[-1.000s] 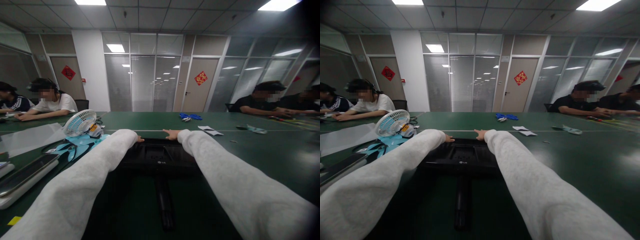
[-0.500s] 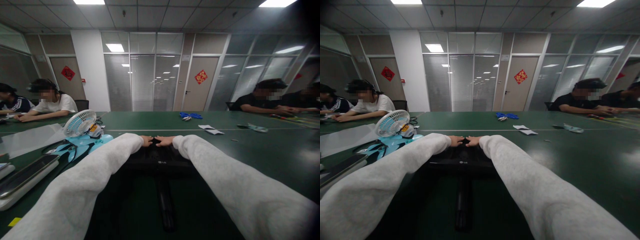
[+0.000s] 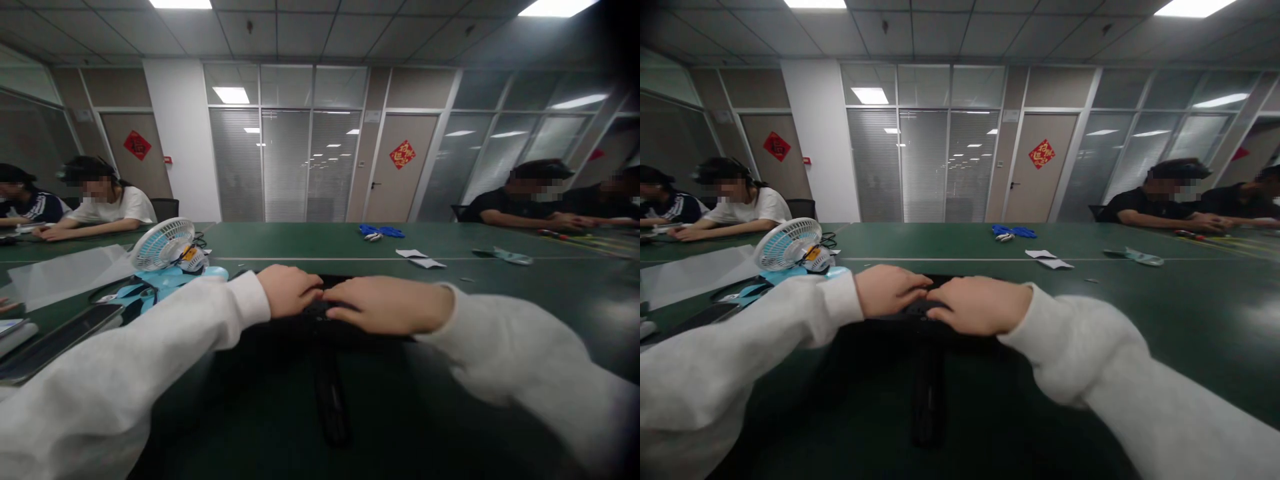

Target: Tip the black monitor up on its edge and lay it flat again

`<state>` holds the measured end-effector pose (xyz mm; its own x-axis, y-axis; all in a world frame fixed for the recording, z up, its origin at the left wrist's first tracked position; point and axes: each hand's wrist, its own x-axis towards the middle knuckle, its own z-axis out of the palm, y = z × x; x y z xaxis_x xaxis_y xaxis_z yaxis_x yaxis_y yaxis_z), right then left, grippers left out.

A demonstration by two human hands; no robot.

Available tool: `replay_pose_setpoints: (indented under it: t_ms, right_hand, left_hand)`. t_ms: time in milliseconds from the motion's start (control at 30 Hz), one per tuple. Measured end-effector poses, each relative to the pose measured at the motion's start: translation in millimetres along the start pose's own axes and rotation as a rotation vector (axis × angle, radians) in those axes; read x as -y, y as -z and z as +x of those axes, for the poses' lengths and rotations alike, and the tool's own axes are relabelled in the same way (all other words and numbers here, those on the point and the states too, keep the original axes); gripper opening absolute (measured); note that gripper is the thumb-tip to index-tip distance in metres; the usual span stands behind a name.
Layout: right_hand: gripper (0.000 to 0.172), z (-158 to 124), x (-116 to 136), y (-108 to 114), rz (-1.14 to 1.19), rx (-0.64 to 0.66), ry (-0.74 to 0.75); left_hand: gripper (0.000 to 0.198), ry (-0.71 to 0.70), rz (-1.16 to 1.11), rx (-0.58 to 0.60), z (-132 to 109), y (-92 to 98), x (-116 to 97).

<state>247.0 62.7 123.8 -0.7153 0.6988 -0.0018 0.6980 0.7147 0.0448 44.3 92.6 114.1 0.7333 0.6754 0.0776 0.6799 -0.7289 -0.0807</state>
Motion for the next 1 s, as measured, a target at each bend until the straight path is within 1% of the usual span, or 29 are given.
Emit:
replay_pose_setpoints:
  t_ms: [33,67,100,133,167,200,233,300,400,567,667,767,900,1000]
  right_hand:
    - [0.036,-13.4,14.9,-14.1,-0.081,-0.116,0.001]
    - [0.036,-23.9,26.8,-30.2,-0.144,-0.221,-0.004]
    - [0.041,-31.2,35.5,-46.8,-0.190,-0.306,-0.009]
    - [0.046,-35.6,40.9,-62.3,-0.230,-0.376,-0.007]
    - [0.048,-37.7,43.2,-75.7,-0.271,-0.431,-0.002]
    - [0.048,-38.0,43.3,-86.2,-0.312,-0.474,0.010]
    - [0.048,-37.2,41.9,-93.5,-0.344,-0.507,0.016]
    - [0.046,-34.4,37.9,-100.6,-0.377,-0.566,0.005]
    - [0.044,-32.0,35.2,-102.0,-0.372,-0.622,-0.025]
    - [0.045,-35.8,43.1,-105.3,-0.384,-0.631,-0.044]
    - [0.043,-39.8,49.2,-105.1,-0.376,-0.640,-0.064]
    - [0.044,-42.3,49.2,-101.8,-0.351,-0.633,-0.095]
    - [0.048,-42.0,34.6,-99.6,-0.321,-0.588,-0.173]
    - [0.048,-40.5,14.7,-102.3,-0.338,-0.573,-0.256]
  left_hand:
    - [0.041,-0.031,0.005,-0.032,-19.0,-11.5,-12.9]
    - [0.045,-0.083,0.038,-0.119,-36.1,-25.4,-23.7]
    - [0.052,-0.104,0.081,-0.213,-50.6,-40.4,-32.1]
    - [0.063,-0.109,0.131,-0.283,-62.4,-55.2,-37.8]
    - [0.069,-0.110,0.176,-0.334,-71.3,-68.6,-41.2]
    - [0.069,-0.123,0.221,-0.378,-77.6,-79.7,-42.6]
    - [0.068,-0.126,0.262,-0.422,-81.6,-88.1,-42.7]
    - [0.064,-0.110,0.300,-0.500,-84.7,-97.3,-41.1]
    - [0.063,-0.097,0.287,-0.561,-83.9,-100.2,-39.9]
    - [0.064,-0.110,0.237,-0.601,-87.2,-104.8,-43.7]
    - [0.064,-0.118,0.227,-0.584,-92.7,-104.7,-46.9]
    - [0.067,-0.104,0.195,-0.535,-97.2,-99.4,-49.4]
    - [0.074,-0.084,0.084,-0.418,-98.7,-95.6,-47.0]
    - [0.077,-0.038,-0.063,-0.338,-95.9,-103.1,-38.2]
